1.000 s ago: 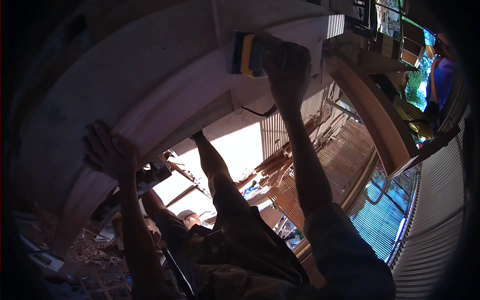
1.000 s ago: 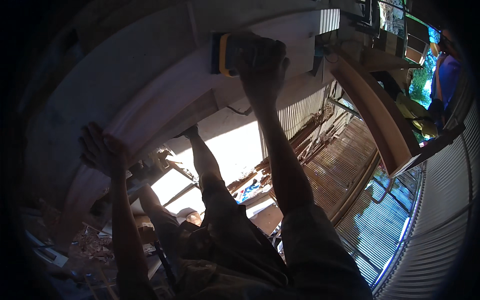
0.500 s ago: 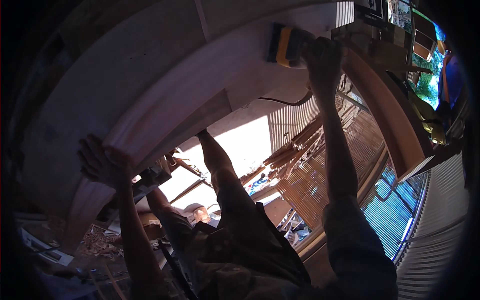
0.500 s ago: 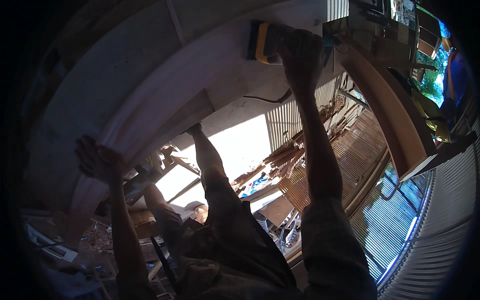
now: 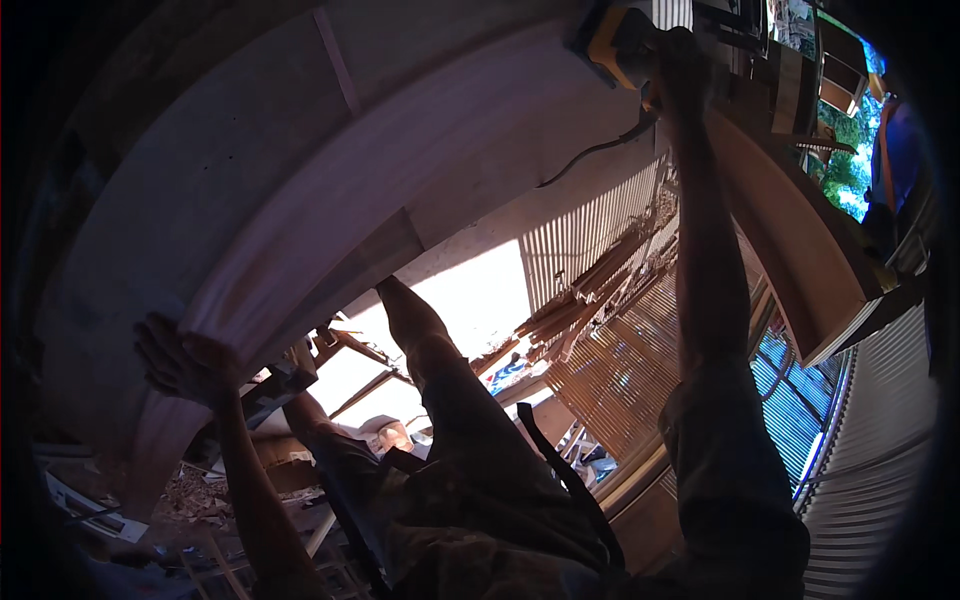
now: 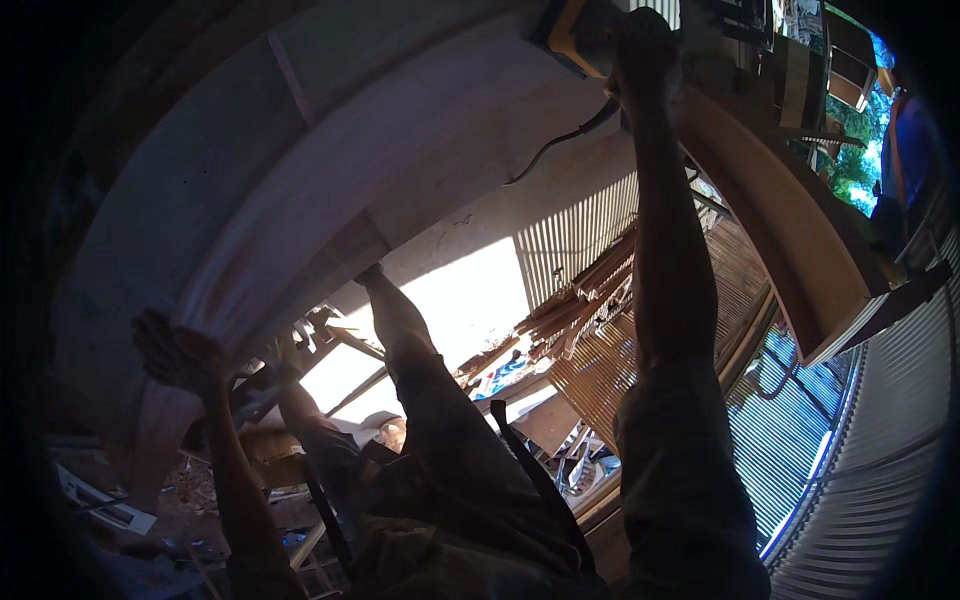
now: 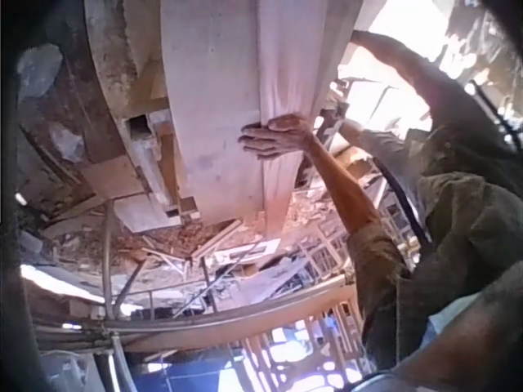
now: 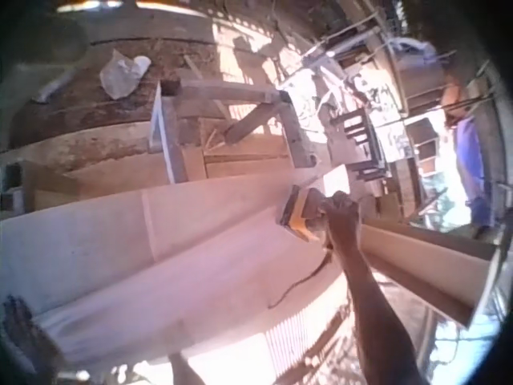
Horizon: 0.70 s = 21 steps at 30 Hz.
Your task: Sanding the surface and edges of a curved piece of wood with an electric palm sander.
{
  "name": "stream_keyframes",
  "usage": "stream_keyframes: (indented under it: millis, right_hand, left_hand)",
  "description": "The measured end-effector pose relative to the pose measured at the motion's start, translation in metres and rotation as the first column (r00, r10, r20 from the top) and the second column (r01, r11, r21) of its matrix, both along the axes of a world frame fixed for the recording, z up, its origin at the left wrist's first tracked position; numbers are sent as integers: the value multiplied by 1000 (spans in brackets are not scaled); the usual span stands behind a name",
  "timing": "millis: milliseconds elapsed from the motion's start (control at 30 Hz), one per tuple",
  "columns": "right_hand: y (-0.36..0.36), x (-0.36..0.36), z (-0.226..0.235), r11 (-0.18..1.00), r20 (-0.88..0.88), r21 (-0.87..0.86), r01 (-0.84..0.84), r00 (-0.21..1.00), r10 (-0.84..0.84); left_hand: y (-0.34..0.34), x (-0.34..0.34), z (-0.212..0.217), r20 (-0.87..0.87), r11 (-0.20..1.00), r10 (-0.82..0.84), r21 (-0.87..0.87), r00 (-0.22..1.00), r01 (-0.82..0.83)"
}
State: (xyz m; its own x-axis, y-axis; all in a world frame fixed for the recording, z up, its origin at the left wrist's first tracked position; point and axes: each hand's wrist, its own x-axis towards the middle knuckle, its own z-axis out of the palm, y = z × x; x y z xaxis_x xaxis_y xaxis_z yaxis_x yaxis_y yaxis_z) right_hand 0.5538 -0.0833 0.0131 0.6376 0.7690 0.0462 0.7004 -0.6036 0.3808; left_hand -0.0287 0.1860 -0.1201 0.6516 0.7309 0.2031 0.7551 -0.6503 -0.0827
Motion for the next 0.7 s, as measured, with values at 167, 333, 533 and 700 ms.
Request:
stream_keyframes:
  millis: [167, 333, 533, 700]
  right_hand:
    - [87, -171, 6, 785, -324, 508, 356, 923, -209]
    - [139, -309, 12, 805, -558, 347, 481, 796, -234]
    - [119, -393, 11, 877, -560, 397, 272, 829, -3]
    - [77, -412, 48, 731, -894, 151, 666, 407, -186]
  left_hand:
    - [2, -6, -5, 80, 996, 34, -85, 996, -28]
    - [0, -10, -3, 39, 994, 52, -93, 998, -48]
    - [1, -19, -9, 60, 996, 8, -85, 998, -2]
    - [3, -23, -9, 66, 990, 25, -141, 998, -15]
